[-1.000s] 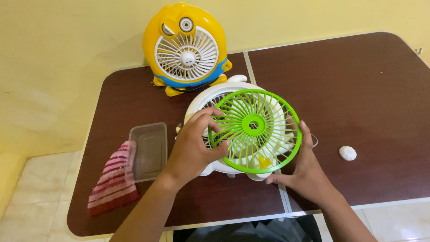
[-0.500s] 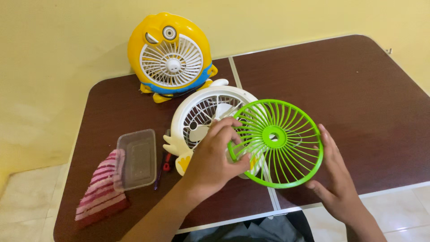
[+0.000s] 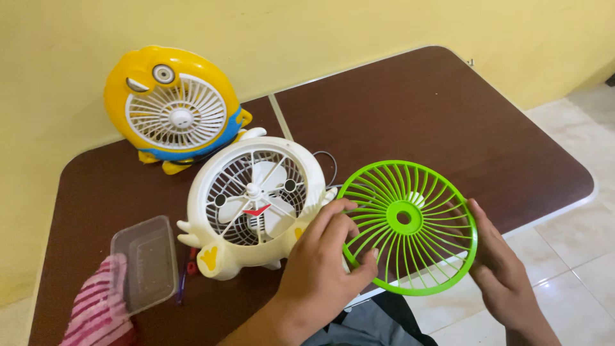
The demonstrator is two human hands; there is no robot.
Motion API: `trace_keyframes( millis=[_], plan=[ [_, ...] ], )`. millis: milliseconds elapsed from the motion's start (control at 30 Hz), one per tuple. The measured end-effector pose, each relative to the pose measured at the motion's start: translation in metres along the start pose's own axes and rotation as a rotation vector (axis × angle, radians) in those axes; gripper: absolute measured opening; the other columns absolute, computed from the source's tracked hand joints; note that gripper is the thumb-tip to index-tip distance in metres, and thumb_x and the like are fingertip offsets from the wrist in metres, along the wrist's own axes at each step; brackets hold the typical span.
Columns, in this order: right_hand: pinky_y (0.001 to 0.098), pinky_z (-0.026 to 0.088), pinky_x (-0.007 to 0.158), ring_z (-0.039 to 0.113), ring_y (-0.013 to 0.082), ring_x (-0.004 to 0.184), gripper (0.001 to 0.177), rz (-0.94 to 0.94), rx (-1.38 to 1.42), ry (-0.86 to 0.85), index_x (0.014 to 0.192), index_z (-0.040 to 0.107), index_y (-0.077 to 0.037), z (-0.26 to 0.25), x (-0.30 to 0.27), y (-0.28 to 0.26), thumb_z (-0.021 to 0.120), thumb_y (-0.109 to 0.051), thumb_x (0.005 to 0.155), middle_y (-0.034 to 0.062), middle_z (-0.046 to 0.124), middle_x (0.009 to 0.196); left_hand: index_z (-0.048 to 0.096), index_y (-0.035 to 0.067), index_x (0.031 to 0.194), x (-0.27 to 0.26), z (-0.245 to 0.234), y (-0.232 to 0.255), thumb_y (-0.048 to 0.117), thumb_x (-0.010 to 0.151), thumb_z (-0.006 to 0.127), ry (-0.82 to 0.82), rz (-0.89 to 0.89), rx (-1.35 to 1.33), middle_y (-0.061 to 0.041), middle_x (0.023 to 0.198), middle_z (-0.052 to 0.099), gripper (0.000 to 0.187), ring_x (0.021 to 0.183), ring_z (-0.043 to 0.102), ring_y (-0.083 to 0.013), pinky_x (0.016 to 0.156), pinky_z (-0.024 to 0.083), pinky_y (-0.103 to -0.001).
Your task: The person disassembles a white and green duck-shaped electric fan. They remove the front grille, then use a screwdriver to detach the fan blade from the motor shaft, placing the blade and screws into a small container. The person then flips the fan over and begins unscrewing the rear housing.
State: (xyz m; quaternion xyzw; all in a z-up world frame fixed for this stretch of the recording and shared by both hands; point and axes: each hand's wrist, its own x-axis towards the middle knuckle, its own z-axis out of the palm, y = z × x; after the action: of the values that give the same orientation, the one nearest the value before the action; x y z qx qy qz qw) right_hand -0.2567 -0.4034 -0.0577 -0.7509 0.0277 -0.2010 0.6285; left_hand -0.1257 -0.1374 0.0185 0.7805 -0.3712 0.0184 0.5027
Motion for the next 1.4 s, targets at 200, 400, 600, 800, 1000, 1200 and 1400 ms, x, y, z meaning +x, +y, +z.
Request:
trace_keyframes(
  millis=[200,400,600,800,1000,1200,1400],
  plan=[
    [0.0456,0.049,0.1,0.059,0.0331,0.127,0.073,0.178,0.572,0.208,0.171,0.02,-0.003,-0.002,-0.003,0.023,0.047,-0.008,0.103,0.0262,0.05,0.154,0.056,0.004,0.102,0.006,0.048,-0.013,0.017,0.083,0.079,-0.091,-0.084,-0.076,-0.015,0.141,0.058,0.033,0.104,0.069,-0.0335,0.086,0.056,-0.039],
    [0.04,0.057,0.09,0.064,0.0233,0.116,0.074,0.367,0.413,0.389,0.167,0.024,-0.011,0.005,0.017,0.031,0.05,-0.005,0.098,0.0158,0.058,0.143,0.041,0.009,0.135,0.016,0.089,-0.053,0.016,0.086,0.074,-0.049,-0.27,-0.519,-0.021,0.139,0.054,0.06,0.119,0.065,-0.0286,0.095,0.057,-0.037],
    [0.0421,0.06,0.084,0.067,0.0248,0.113,0.069,0.452,0.475,0.304,0.16,0.033,-0.008,0.006,0.025,0.035,0.053,-0.005,0.094,0.0155,0.061,0.138,0.051,0.005,0.136,0.029,0.109,-0.097,0.009,0.097,0.065,-0.158,-0.646,-1.042,-0.012,0.122,0.068,0.042,0.104,0.069,-0.0182,0.083,0.06,-0.035],
    [0.0385,0.06,0.09,0.065,0.02,0.115,0.071,0.414,0.312,0.309,0.159,0.033,-0.006,0.014,0.03,0.036,0.057,0.0,0.092,0.0134,0.06,0.141,0.057,-0.001,0.124,0.029,0.121,-0.113,0.004,0.096,0.064,-0.125,-0.693,-1.042,-0.01,0.109,0.072,0.03,0.09,0.075,-0.0175,0.068,0.065,-0.034],
    [0.0365,0.061,0.085,0.065,0.0164,0.108,0.073,0.395,0.147,0.255,0.161,0.03,-0.007,0.016,0.034,0.029,0.056,0.0,0.093,0.0113,0.061,0.137,0.055,-0.001,0.123,0.03,0.12,-0.116,0.005,0.097,0.065,-0.108,-0.647,-1.0,-0.013,0.107,0.072,0.028,0.087,0.074,-0.0192,0.069,0.063,-0.033],
    [0.0323,0.058,0.083,0.065,0.0124,0.108,0.068,0.375,0.055,0.18,0.158,0.037,-0.007,-0.001,0.046,0.039,0.06,-0.005,0.094,0.0095,0.065,0.13,0.05,0.003,0.136,0.034,0.117,-0.114,0.009,0.096,0.064,-0.082,-0.695,-1.003,-0.01,0.12,0.068,0.043,0.102,0.069,-0.0165,0.075,0.063,-0.033],
    [0.0337,0.054,0.083,0.067,0.0187,0.098,0.039,0.342,-0.335,0.272,0.142,0.064,-0.012,-0.015,0.06,0.06,0.057,-0.013,0.104,0.0101,0.071,0.114,0.047,0.001,0.145,0.039,0.116,-0.125,0.014,0.098,0.064,0.009,-0.616,-0.967,-0.012,0.131,0.065,0.052,0.12,0.062,-0.017,0.103,0.049,-0.032]
  ],
)
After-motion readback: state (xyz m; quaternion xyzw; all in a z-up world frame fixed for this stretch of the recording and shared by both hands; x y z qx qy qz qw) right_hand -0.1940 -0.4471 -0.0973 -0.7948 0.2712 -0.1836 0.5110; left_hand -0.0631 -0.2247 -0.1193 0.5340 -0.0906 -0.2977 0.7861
